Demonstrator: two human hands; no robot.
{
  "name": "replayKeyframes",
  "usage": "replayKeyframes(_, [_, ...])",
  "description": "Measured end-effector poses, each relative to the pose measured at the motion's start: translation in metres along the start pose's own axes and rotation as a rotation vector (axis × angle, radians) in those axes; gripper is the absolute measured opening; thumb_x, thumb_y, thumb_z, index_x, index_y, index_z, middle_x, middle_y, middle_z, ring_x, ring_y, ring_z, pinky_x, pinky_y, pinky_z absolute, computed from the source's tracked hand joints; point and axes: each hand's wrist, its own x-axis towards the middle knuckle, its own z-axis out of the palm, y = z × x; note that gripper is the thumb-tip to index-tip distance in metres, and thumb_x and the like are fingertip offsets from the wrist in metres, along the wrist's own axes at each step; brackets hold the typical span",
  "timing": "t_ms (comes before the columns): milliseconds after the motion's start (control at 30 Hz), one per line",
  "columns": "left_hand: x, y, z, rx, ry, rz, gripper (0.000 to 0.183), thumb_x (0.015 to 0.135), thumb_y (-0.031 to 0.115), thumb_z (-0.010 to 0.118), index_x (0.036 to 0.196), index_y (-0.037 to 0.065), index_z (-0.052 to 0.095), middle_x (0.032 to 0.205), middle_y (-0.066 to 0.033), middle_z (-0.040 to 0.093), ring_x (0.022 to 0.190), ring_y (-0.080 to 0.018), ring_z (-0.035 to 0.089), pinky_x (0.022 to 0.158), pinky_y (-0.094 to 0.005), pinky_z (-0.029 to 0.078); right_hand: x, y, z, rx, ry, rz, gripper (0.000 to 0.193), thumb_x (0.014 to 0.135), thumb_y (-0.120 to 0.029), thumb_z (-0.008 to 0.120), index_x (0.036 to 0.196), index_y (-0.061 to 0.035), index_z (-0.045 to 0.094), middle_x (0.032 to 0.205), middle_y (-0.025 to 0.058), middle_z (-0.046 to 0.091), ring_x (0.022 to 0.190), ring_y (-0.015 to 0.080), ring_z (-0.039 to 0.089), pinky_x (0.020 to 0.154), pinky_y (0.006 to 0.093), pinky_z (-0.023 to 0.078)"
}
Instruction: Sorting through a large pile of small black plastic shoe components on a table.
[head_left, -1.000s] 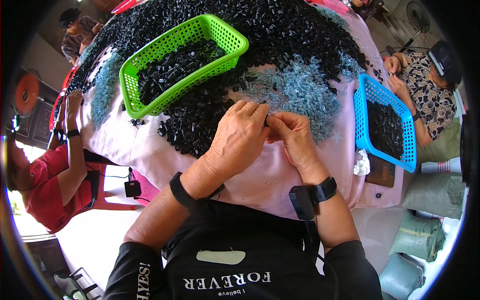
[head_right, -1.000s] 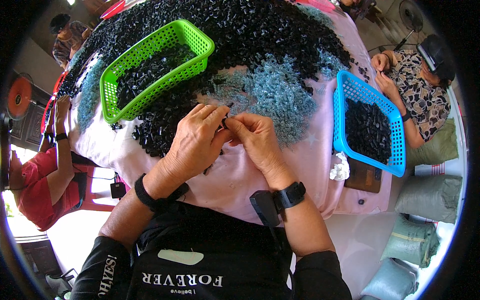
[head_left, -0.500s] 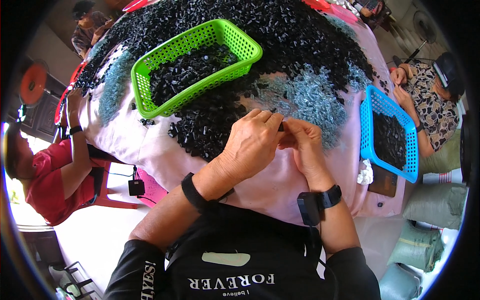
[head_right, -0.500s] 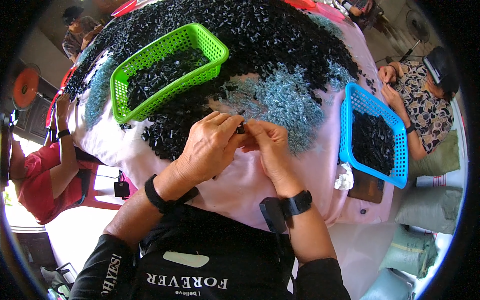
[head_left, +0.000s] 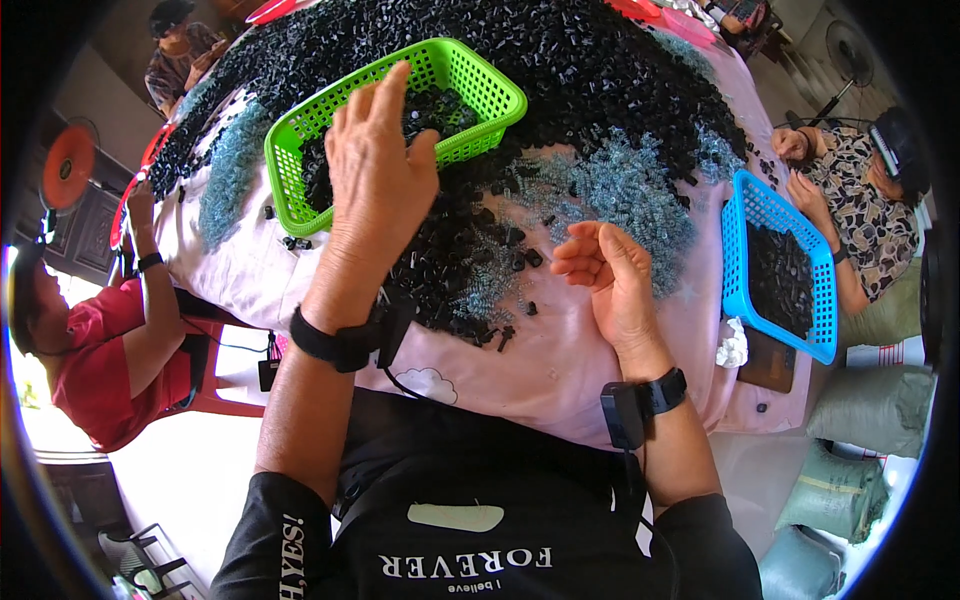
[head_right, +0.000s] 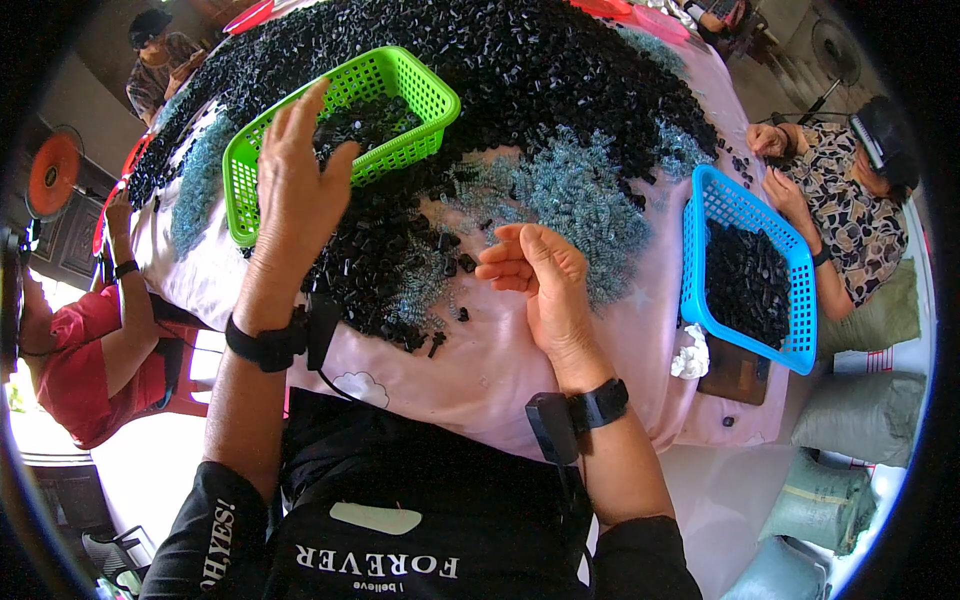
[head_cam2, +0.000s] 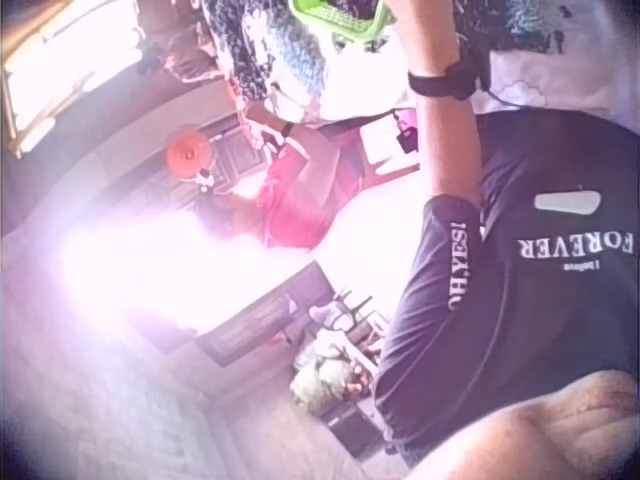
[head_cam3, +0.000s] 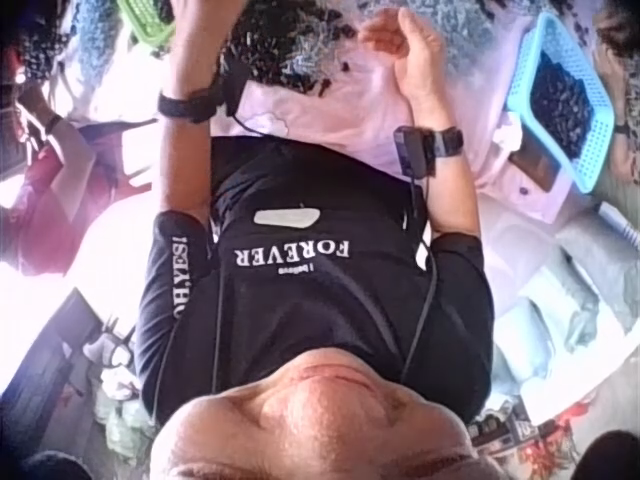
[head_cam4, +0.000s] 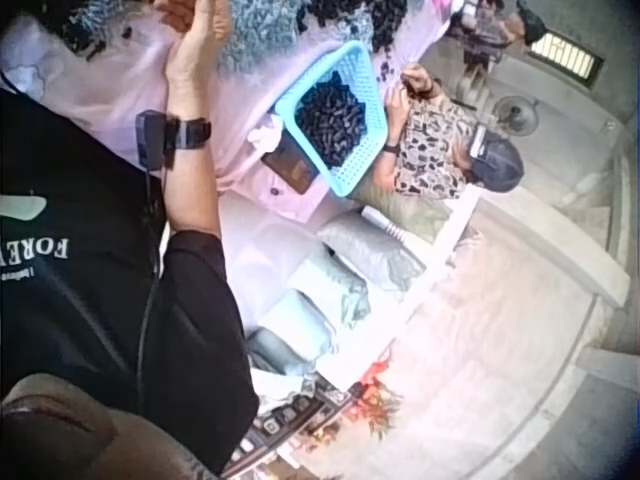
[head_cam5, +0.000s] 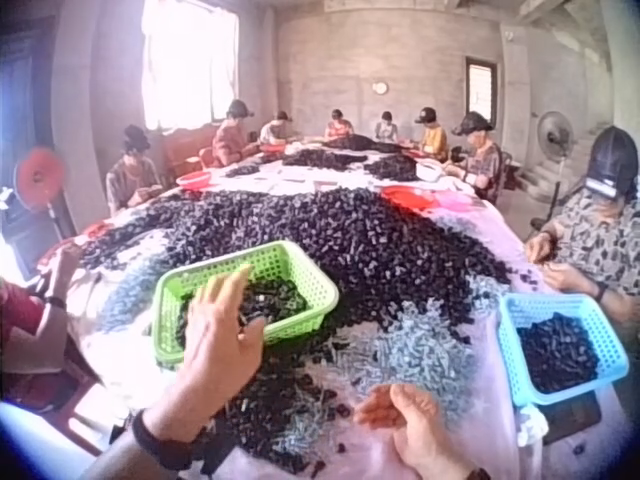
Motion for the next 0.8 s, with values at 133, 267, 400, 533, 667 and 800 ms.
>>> replayKeyframes(133, [-0.012,0.012,0.008,-0.227,-0.192,0.047,0.017,0.082,0.004,0.068,0.099,0.002,0.070,0.097,-0.0147,0.069,0.097,-0.0363,0.065,0.087,-0.0439,0.051,0.003,0.002,-0.002,0.004,0.025,-0.029,0.032,0.104,-0.032,0.056,0.114,-0.0028,0.066,0.095,0.0105,0.075,0.082,0.0184,0.074,0.069,0.0253,0.058])
replayKeyframes(267, [-0.042,0.035,0.029,-0.342,-0.527,0.132,0.008,0.083,0.004,0.064,0.086,0.002,0.072,0.087,-0.0126,0.069,0.088,-0.0352,0.063,0.078,-0.0449,0.052,0.002,0.002,-0.001,-0.013,0.027,-0.031,0.035,0.104,-0.032,0.056,0.119,-0.0017,0.063,0.102,0.0112,0.074,0.087,0.0193,0.073,0.073,0.0254,0.058])
replayKeyframes(400, [-0.052,0.036,0.042,-0.273,-0.627,0.181,0.012,0.082,0.005,0.062,0.086,0.005,0.073,0.086,-0.0107,0.067,0.090,-0.0328,0.062,0.081,-0.0445,0.049,0.000,-0.003,0.007,-0.096,-0.023,-0.046,0.039,0.105,-0.029,0.055,0.130,0.0006,0.056,0.118,0.0137,0.068,0.105,0.0204,0.068,0.089,0.0290,0.055])
replayKeyframes(533, [-0.054,0.032,0.045,-0.153,-0.628,0.165,0.012,0.079,0.007,0.063,0.086,0.007,0.073,0.089,-0.0099,0.066,0.093,-0.0317,0.062,0.084,-0.0446,0.047,0.000,0.000,0.007,-0.224,-0.108,-0.071,0.043,0.104,-0.025,0.055,0.137,0.0019,0.051,0.127,0.0146,0.062,0.118,0.0208,0.062,0.101,0.0322,0.050])
replayKeyframes(667, [-0.054,0.036,0.046,-0.097,-0.664,0.173,0.012,0.075,0.009,0.065,0.085,0.008,0.072,0.091,-0.0106,0.066,0.094,-0.0322,0.062,0.085,-0.0450,0.046,-0.003,0.000,0.009,-0.245,-0.128,-0.075,0.045,0.103,-0.022,0.059,0.140,0.0021,0.049,0.129,0.0147,0.061,0.119,0.0203,0.061,0.102,0.0315,0.049])
replayKeyframes(800, [-0.054,0.040,0.045,-0.049,-0.673,0.173,0.012,0.074,0.010,0.066,0.084,0.008,0.072,0.091,-0.0105,0.066,0.095,-0.0321,0.062,0.085,-0.0447,0.045,-0.004,0.000,0.011,-0.291,-0.167,-0.072,0.048,0.102,-0.021,0.061,0.142,0.0020,0.046,0.132,0.0153,0.060,0.122,0.0198,0.060,0.102,0.0302,0.049])
